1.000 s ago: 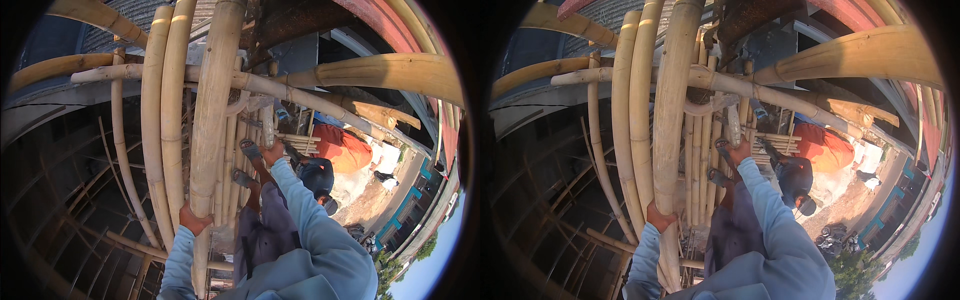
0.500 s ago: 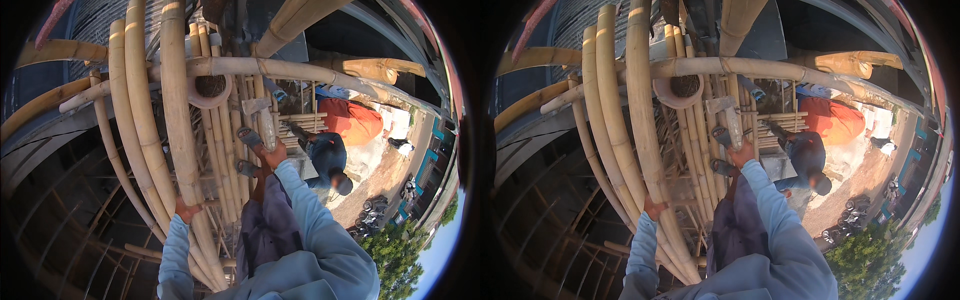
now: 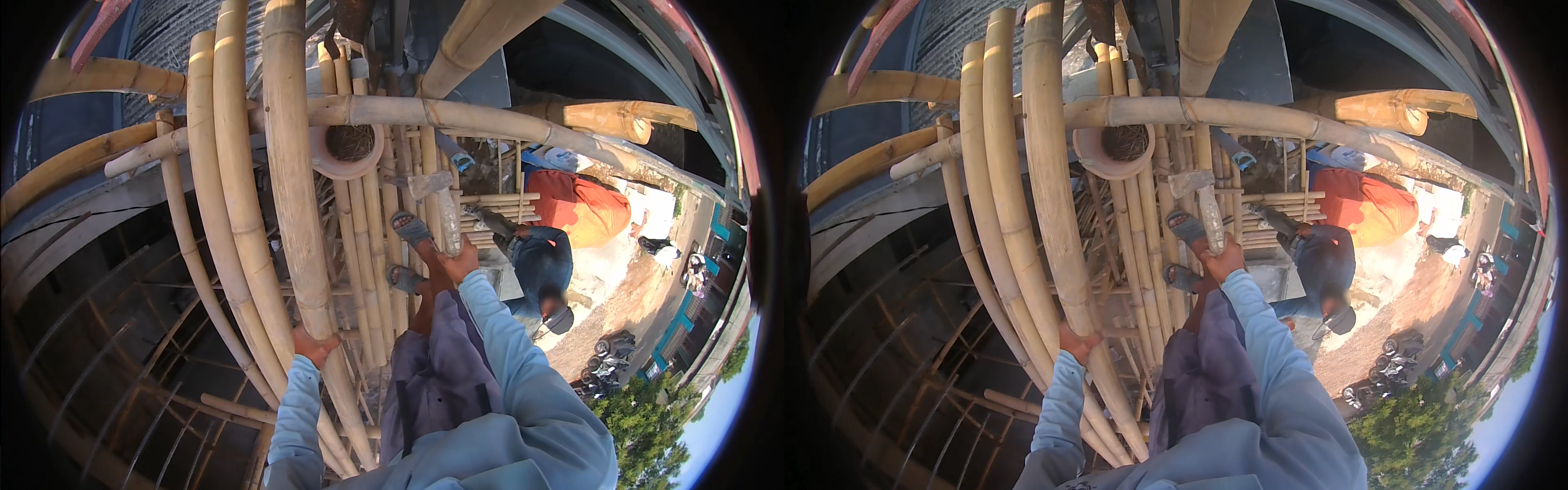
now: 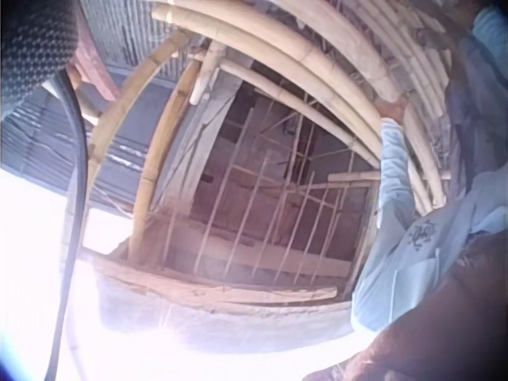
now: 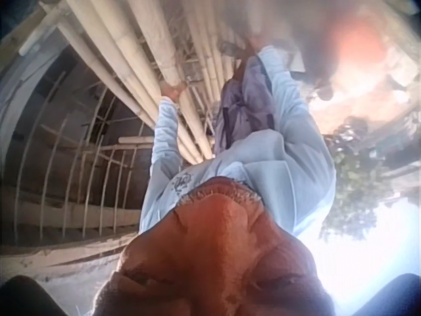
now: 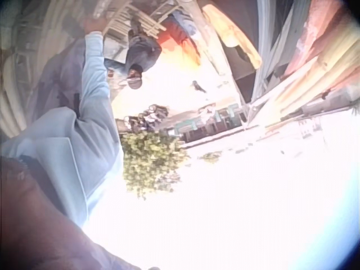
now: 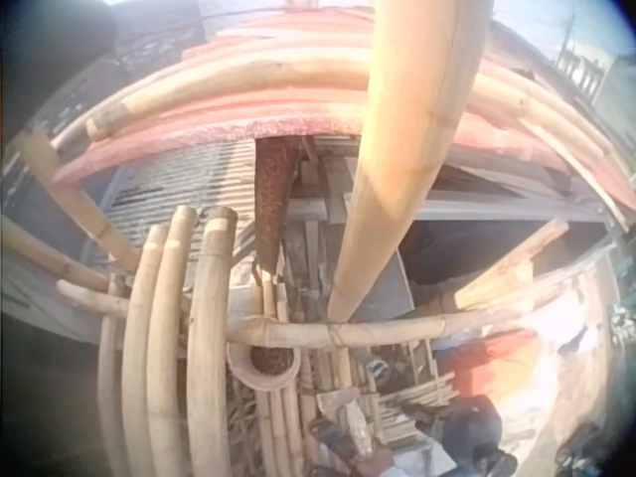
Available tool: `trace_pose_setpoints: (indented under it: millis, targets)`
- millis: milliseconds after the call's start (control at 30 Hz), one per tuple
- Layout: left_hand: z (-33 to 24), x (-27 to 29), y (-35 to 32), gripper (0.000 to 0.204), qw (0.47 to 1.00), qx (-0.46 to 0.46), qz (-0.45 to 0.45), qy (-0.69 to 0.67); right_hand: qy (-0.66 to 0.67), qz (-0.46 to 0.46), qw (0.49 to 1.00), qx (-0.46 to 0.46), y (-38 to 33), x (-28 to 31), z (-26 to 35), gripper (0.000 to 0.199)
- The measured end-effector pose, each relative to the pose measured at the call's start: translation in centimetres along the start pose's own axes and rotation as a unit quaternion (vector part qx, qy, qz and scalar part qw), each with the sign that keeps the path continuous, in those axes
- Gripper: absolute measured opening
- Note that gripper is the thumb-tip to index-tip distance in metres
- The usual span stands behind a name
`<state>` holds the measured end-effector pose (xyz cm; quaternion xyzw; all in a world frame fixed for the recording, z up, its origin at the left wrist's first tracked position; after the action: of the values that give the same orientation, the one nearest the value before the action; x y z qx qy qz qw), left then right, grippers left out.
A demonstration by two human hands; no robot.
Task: The person assembles a bamboo scaffolding structure by positioning bamboo poles and securing them with nails and a hammer. They repeatedly hammer nails into the joints to fasten the poles together.
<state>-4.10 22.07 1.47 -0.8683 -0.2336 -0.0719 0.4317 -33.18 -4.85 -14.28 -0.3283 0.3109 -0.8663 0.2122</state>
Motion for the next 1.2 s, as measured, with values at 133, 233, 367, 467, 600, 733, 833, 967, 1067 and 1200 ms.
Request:
trace_pose_setpoints:
  millis: [133, 233, 367, 467, 600, 733, 833, 967, 1067, 1200]
  targets:
    - [0.7, -0.4, -0.1, 0.052, 1.000, -0.022, -0.020, 0.001, -0.022, -0.017, 0.999, 0.017, 0.7, 0.3, -0.4, 0.053]
    - [1.7, -0.7, -0.2, 0.053, 1.000, -0.013, -0.011, 0.006, -0.025, -0.025, 0.999, 0.027, 1.2, 0.2, -0.5, 0.052]
    - [2.8, -0.9, 0.1, 0.054, 1.000, -0.007, -0.003, 0.001, -0.006, -0.019, 1.000, 0.020, 1.4, -0.2, -0.6, 0.051]
    - [3.0, -1.2, 0.3, 0.055, 1.000, 0.002, -0.006, 0.013, -0.012, -0.014, 1.000, 0.011, 1.2, -0.3, -0.6, 0.051]
    - [2.6, -1.8, 0.2, 0.055, 0.999, -0.017, -0.014, 0.024, -0.026, -0.008, 1.000, 0.013, 1.1, -0.1, -0.7, 0.051]
    - [2.9, -1.9, 0.2, 0.054, 1.000, 0.011, -0.002, 0.020, -0.027, 0.006, 0.999, 0.017, 1.4, 0.2, -0.7, 0.053]
    - [3.1, -1.6, 0.4, 0.056, 1.000, 0.013, 0.004, 0.016, -0.079, -0.030, 0.994, 0.065, 1.8, 0.8, -0.2, 0.055]
    - [3.4, -1.2, 0.4, 0.059, 1.000, 0.020, 0.004, 0.022, -0.042, -0.002, 0.998, 0.056, 2.1, 1.1, 0.4, 0.057]
    - [3.3, -1.3, 0.4, 0.058, 1.000, 0.013, -0.002, 0.028, -0.037, 0.005, 0.997, 0.061, 2.0, 1.2, 0.9, 0.057]
    - [3.1, -1.7, 0.3, 0.054, 1.000, 0.009, 0.002, 0.018, -0.036, 0.022, 0.998, 0.049, 1.7, 1.2, 1.3, 0.057]
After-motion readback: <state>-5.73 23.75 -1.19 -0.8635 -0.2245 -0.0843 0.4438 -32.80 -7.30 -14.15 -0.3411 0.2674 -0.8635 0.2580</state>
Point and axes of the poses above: each hand's wrist, its own y-axis towards the middle knuckle, its own x-axis out of the back of the hand, z = x × y, the point moved 4 cm from there along y, towards the middle knuckle, and after that the axes turned 6 degrees about -x, right-handed, at the moved point
